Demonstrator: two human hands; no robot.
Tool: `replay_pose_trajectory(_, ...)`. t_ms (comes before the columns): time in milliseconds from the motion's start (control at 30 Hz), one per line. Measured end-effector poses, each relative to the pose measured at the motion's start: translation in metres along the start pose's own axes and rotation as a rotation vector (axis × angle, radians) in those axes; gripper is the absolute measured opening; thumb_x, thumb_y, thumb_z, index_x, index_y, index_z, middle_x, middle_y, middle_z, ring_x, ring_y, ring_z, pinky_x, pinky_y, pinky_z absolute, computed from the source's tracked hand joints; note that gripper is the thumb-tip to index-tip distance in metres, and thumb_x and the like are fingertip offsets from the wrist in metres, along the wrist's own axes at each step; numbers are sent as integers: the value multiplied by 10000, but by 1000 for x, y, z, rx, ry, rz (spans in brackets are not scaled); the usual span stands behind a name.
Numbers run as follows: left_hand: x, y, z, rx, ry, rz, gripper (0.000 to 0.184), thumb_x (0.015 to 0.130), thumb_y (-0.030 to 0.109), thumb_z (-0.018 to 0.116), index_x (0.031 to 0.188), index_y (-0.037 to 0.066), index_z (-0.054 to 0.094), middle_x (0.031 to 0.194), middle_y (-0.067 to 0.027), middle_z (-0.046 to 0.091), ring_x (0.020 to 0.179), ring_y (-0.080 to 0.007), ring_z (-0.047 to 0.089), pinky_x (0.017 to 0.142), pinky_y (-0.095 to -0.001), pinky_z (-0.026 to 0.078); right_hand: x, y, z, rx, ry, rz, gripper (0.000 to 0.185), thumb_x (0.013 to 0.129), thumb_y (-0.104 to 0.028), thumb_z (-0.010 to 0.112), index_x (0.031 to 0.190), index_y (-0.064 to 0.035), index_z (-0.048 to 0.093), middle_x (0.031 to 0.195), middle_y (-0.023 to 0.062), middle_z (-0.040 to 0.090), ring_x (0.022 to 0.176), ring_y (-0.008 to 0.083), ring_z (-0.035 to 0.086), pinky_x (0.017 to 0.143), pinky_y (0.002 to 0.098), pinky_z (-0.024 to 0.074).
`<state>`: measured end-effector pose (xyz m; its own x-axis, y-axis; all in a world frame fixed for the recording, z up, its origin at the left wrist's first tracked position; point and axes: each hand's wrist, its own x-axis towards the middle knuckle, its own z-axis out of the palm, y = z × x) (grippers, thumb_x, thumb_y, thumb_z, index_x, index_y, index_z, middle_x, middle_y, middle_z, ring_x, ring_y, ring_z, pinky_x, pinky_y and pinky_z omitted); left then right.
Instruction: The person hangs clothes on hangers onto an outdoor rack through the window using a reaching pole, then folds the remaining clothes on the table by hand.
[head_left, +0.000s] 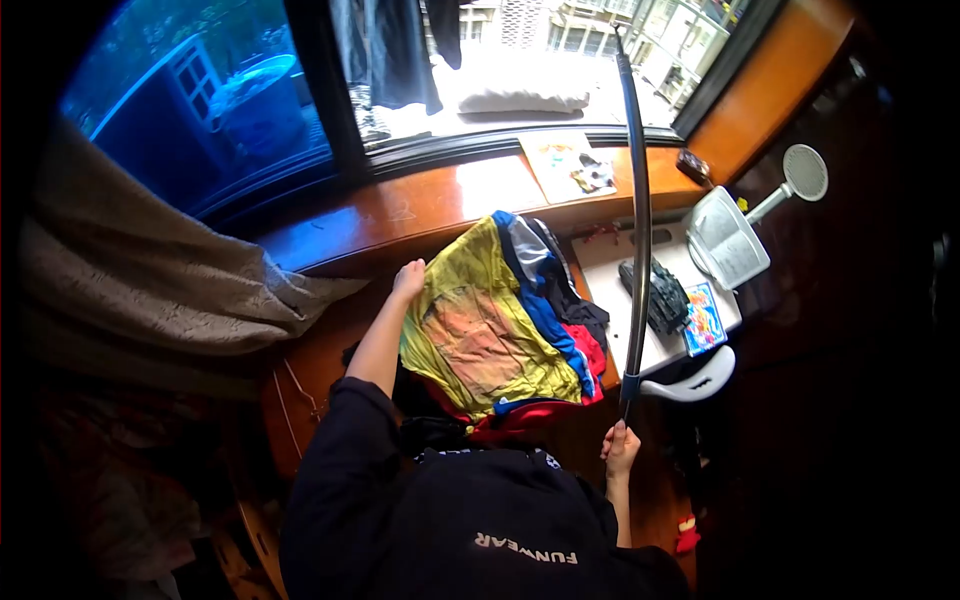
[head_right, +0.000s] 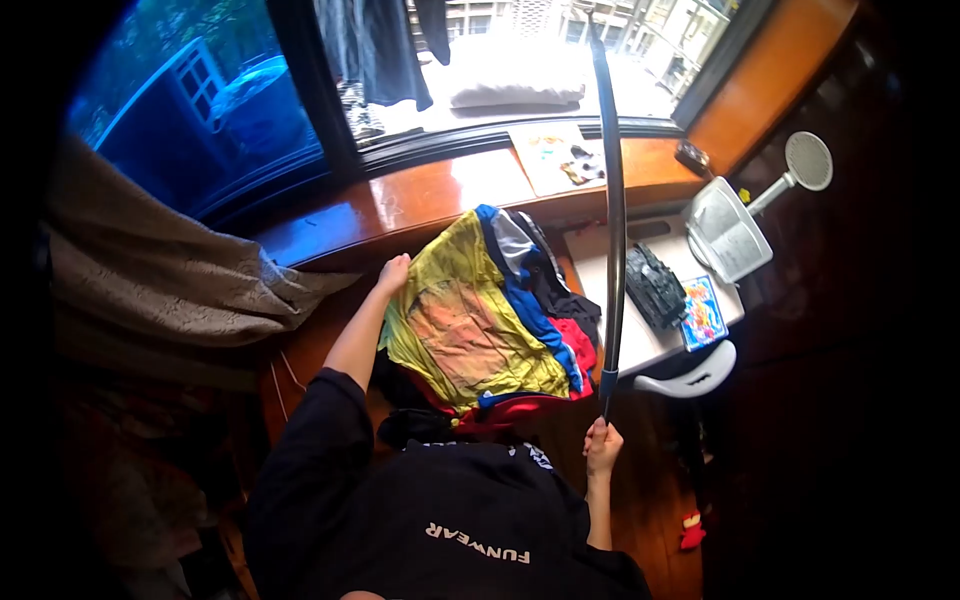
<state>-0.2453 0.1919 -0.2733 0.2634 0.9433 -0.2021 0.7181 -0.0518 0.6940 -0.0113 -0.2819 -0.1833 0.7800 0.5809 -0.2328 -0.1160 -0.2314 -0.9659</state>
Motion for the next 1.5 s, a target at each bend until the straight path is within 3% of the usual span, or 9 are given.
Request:
replay_pose_trajectory(167,-3,10,-2,-76,177,49,364,698,392,573,624,45,651,599,-176,585,611,-319,605,589,-376,475,-25,2,6,24,81,-14,457,848,-474,487,641,-68,456,438,-7,404,336,61,366,316,185,297)
replay_pose_trajectory(533,-80,44,14,-195,320,137,192,709,228,633,715,67,529,746,-135,565,759,-327,539,698,-425,407,-2,7,52,59,93,12,456,857,-469,474,653,-61,447,449,-3,402,344,70,369,329,197,308)
replay_pose_trajectory(633,-94,39,31,-32,471,287,144,712,175,582,717,67,488,664,-152,550,649,-348,541,586,-452,411,15,0,61,19,46,-12,452,855,-464,479,657,-58,456,451,-5,399,349,68,372,331,195,308)
replay_pose_trajectory(900,-194,31,91,-108,90,259,178,638,158,634,731,61,516,751,-146,529,700,-334,536,657,-405,440,33,-12,63,-13,-10,-55,455,840,-472,502,656,-58,460,457,-6,403,361,63,375,338,190,307)
replay_pose_trajectory(1033,-164,26,48,-593,-696,51,507,813,226,604,1201,-12,379,917,-53,542,820,-150,537,705,-303,449,32,-16,57,-14,-31,-55,453,832,-466,518,650,-56,457,456,-9,398,361,61,375,341,188,295)
replay_pose_trajectory(1067,-159,9,52,-481,-552,267,564,806,242,618,1233,-24,362,937,-72,549,830,-136,541,717,-278,447,35,-14,57,10,-31,-43,449,828,-456,534,649,-52,455,455,-14,397,359,56,371,341,184,282)
replay_pose_trajectory(1200,-164,6,33,-747,-390,-112,580,768,255,635,1205,-24,374,1056,-197,550,934,-259,563,763,-351,453,34,-10,56,33,-43,-74,448,835,-457,519,639,-60,449,447,-11,394,347,54,369,327,187,278)
replay_pose_trajectory(1400,-161,11,28,160,620,84,379,693,142,620,1036,59,484,985,-168,477,912,-339,485,811,-433,391,46,10,60,108,-64,-55,410,829,-422,548,664,-55,466,458,-18,404,348,61,396,321,205,301)
replay_pose_trajectory(1500,-146,-4,24,291,255,122,260,767,207,550,987,73,515,945,-152,533,924,-314,497,785,-415,398,54,8,65,110,-81,-76,421,824,-425,554,658,-48,470,451,-14,408,344,63,396,321,209,300)
